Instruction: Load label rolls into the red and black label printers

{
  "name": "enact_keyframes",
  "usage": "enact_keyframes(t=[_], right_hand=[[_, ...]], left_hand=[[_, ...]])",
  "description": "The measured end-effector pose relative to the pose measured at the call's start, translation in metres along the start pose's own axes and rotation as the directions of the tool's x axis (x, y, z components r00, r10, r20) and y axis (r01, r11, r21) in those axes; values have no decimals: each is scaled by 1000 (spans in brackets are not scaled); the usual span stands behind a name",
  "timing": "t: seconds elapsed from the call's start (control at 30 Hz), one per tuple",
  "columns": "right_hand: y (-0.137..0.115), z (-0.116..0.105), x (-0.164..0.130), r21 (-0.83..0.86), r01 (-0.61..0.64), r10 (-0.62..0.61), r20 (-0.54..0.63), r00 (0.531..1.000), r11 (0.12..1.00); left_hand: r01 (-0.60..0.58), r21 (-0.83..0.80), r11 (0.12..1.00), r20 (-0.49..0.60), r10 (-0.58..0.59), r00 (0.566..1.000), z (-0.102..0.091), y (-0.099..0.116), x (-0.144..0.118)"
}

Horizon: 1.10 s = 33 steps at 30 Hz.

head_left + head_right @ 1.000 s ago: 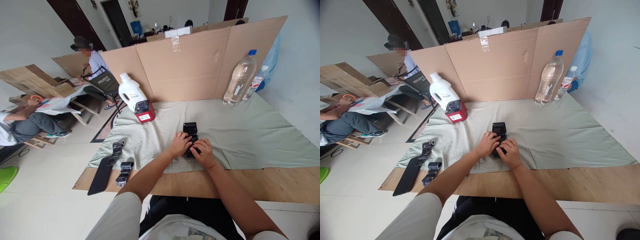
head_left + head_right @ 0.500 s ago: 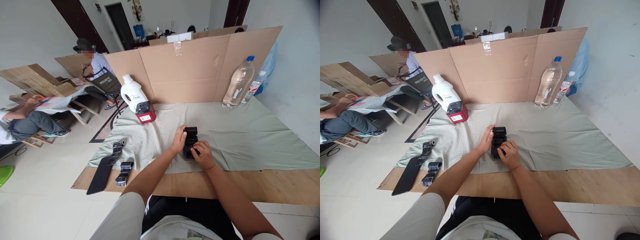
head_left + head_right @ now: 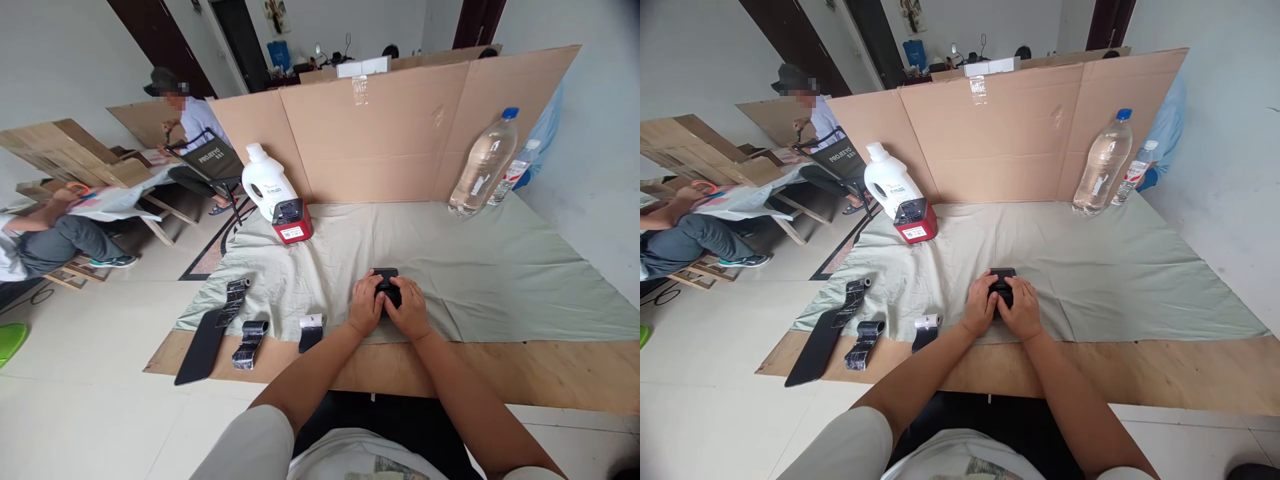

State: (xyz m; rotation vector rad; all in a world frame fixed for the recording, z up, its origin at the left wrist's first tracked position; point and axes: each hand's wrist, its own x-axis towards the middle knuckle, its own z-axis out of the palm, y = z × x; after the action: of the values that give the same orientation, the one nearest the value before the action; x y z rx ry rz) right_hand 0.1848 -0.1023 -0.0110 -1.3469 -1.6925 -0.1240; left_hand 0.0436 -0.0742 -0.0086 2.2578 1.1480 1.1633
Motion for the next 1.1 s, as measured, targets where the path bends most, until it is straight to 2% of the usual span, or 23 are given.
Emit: enact_keyframes(t=[0.17, 0.27, 0.33, 0.37, 0.43, 0.5, 0.6, 0.7, 0.8, 0.9, 1.0, 1.07, 1.1], right_hand=[[-3, -4, 0, -115, -23, 31, 69, 997, 993], [-8, -6, 1, -150, -19, 31, 82, 996, 988], [-14, -4, 2, -172, -39, 56, 91, 994, 984], [-18, -2, 3, -187, -54, 73, 94, 993, 981], [-26, 5, 4, -232, -79, 103, 92, 990, 969], [-33, 14, 3, -288, -94, 123, 86, 989, 953], [-38, 21, 1, -324, -106, 153, 123, 981, 940], [-28, 17, 3, -306, -74, 137, 189, 972, 949], [4, 7, 19, -279, -46, 105, 202, 974, 959], [61, -5, 56, -341, -134, 199, 164, 966, 930], [128, -19, 102, -468, -338, 439, 123, 890, 816], [170, -29, 129, -527, -445, 558, 69, 827, 724], [187, -34, 140, -550, -462, 582, 54, 812, 696]], left_hand=[[28, 42, 999, 24, -29, 999, -2, 2, -2], [44, -51, 998, 1, -44, 999, -1, -2, -3], [105, -175, 979, -82, -121, 989, 2, -9, -3], [160, -239, 958, -135, -196, 971, 4, -13, -4], [286, -333, 899, -219, -368, 904, 6, -21, -4], [373, -362, 854, -233, -470, 851, 6, -25, -6], [384, -365, 848, -190, -472, 861, 1, -25, -11], [379, -372, 847, -146, -457, 878, -3, -22, -14], [361, -307, 881, -77, -401, 913, -2, -21, -14], [313, -103, 944, 66, -308, 949, 1, -17, -9], [249, 99, 963, 246, -266, 932, 1, -8, -5], [217, 161, 963, 304, -258, 917, 0, -3, -3], [211, 176, 962, 313, -258, 914, -1, -2, -2]])
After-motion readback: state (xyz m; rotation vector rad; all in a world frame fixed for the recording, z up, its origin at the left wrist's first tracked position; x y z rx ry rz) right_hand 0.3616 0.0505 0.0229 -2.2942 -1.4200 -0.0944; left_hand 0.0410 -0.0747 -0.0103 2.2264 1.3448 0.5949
